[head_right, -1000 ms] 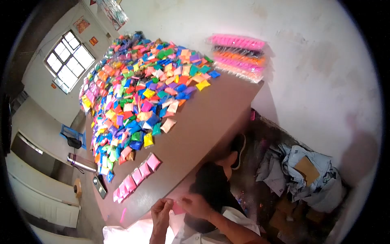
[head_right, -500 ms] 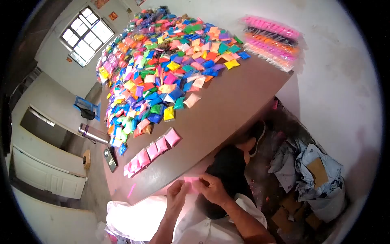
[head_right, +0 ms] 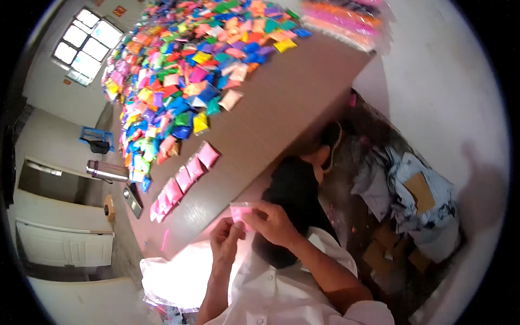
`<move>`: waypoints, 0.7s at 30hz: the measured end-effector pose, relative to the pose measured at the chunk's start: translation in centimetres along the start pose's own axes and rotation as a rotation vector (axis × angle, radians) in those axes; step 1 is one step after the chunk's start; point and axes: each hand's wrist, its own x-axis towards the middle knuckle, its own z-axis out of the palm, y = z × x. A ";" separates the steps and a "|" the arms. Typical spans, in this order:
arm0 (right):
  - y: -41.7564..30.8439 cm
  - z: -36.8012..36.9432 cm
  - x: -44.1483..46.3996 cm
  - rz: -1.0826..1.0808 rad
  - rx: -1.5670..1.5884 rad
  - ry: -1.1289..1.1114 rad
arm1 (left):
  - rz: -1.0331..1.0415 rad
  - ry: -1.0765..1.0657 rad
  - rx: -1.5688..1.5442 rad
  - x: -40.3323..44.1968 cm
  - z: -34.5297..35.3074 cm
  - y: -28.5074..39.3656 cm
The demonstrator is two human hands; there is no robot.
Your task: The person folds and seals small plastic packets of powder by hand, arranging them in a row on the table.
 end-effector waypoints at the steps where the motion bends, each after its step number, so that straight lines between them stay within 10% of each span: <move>1: 0.2 -0.1 0.2 -0.001 0.087 -0.040 | 0.025 0.001 -0.010 0.0 0.0 0.0; 21: -1.4 -0.8 0.1 -0.001 0.209 -0.089 | -0.080 -0.019 0.021 -0.1 0.7 0.6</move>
